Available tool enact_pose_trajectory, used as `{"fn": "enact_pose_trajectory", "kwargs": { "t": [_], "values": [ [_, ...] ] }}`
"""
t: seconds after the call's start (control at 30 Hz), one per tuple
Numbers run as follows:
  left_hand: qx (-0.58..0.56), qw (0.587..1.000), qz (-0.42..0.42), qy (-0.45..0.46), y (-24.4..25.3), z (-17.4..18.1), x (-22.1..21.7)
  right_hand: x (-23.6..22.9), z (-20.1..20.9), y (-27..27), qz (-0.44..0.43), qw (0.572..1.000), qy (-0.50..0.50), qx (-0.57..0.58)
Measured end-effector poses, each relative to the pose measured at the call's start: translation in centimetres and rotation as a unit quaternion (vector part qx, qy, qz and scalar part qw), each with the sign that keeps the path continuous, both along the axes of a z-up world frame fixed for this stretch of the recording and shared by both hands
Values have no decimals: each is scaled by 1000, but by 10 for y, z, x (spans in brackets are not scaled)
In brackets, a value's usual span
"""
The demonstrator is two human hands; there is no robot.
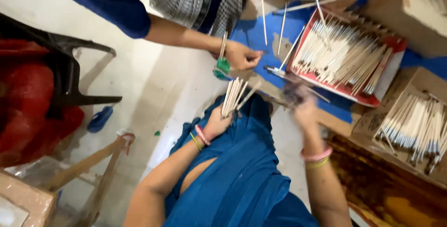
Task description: The person sits holding a fan of thin wooden sticks in one hand and works the tip of each stick with a small hand tool, one stick at a time, occasionally reaching to the table for sticks. Another worker at the same table handles trays and boxes of finished sticks.
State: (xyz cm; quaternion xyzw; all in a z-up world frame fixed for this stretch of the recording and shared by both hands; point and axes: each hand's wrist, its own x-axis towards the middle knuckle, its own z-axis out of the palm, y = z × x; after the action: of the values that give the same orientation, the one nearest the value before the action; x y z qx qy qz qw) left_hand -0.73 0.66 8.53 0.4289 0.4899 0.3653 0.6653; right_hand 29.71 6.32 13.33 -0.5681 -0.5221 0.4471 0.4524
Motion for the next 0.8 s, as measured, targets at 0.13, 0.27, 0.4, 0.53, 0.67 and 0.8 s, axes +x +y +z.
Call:
{"fn": "enact_pose_trajectory", "kwargs": {
  "t": [0.13, 0.27, 0.4, 0.53, 0.67, 0.8],
  "values": [
    [6, 998, -36, 55, 4, 4, 6, -74, 21, -21, 144, 983, 66, -88],
    [7, 999, -34, 31, 3, -17, 0, -73, -72, -16, 49, 978, 170, -115],
    [26, 998, -6, 48, 6, -32, -6, -71, -85, -2, 20, 990, 62, -128],
    [10, 993, 61, 98, 6, -41, -11, -57, -53, 20, 14, 994, 97, 53],
    [-31, 989, 82, 116, -1, -57, -12, -68, -5, 44, 86, 993, 69, 46],
    [-14, 990, 92, 105, 16, -54, -13, -68, -41, 36, 83, 996, 18, -27]
  ]
}}
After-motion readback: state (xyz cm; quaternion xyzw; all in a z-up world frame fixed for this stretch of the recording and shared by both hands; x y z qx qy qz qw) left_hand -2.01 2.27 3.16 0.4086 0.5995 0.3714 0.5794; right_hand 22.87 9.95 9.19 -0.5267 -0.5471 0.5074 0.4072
